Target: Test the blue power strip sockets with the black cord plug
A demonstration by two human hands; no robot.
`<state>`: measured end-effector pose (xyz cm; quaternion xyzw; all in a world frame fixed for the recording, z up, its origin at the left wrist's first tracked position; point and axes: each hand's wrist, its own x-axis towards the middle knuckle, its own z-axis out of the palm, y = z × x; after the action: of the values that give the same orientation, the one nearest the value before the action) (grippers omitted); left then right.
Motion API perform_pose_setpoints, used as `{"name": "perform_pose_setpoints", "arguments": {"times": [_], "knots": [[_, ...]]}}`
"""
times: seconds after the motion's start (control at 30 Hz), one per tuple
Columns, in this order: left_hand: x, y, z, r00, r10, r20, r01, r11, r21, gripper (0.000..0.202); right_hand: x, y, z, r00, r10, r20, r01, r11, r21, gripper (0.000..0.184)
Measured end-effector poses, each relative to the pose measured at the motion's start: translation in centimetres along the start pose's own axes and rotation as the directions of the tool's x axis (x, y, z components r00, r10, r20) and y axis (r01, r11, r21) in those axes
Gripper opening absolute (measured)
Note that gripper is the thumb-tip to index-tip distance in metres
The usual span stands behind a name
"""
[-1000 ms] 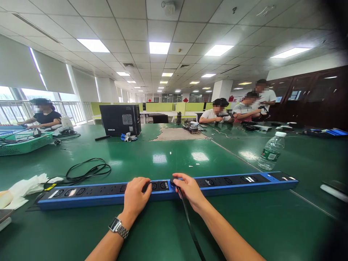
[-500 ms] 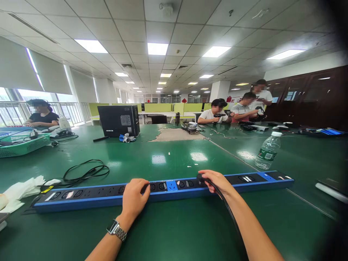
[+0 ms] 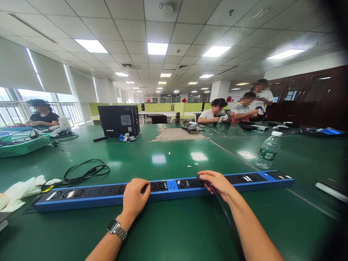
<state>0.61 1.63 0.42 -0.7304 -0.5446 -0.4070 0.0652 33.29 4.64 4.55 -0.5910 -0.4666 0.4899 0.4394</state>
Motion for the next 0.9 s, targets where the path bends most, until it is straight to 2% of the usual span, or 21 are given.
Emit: {"name": "perform_pose_setpoints", "arguments": {"times": [0.23,0.5,0.6,0.7,0.9], "knots": [[0.0,0.0,0.1,1.0,-0.013,-0.007,0.013,1.0,-0.023,0.017,0.3,0.3,-0.1,1.0,-0.009,0.003,0.009,1.0,-0.012,0.038],[0.5,-0.2,0.6,0.991,-0.012,-0.13,0.027,0.993,0.113,0.039,1.0,0.8,-0.4,0.999,-0.034,0.007,0.034,0.999,0.035,0.034],[0.5,-0.3,0.8,0.985,-0.068,-0.158,0.088,0.989,0.119,0.043,1.3,0.9,-0.8,1.0,-0.02,0.011,0.02,0.999,0.035,0.033],[0.5,-0.1,1.0,0.978,-0.105,-0.178,0.123,0.988,0.091,0.044,1.2,0.8,-1.0,1.0,0.0,0.009,-0.001,0.999,0.039,0.032],[0.7,1.0,0.9,0.981,-0.028,-0.191,0.017,0.998,-0.056,0.046,0.8,0.5,-1.4,1.0,0.027,-0.003,-0.027,0.998,0.051,0.03]]}}
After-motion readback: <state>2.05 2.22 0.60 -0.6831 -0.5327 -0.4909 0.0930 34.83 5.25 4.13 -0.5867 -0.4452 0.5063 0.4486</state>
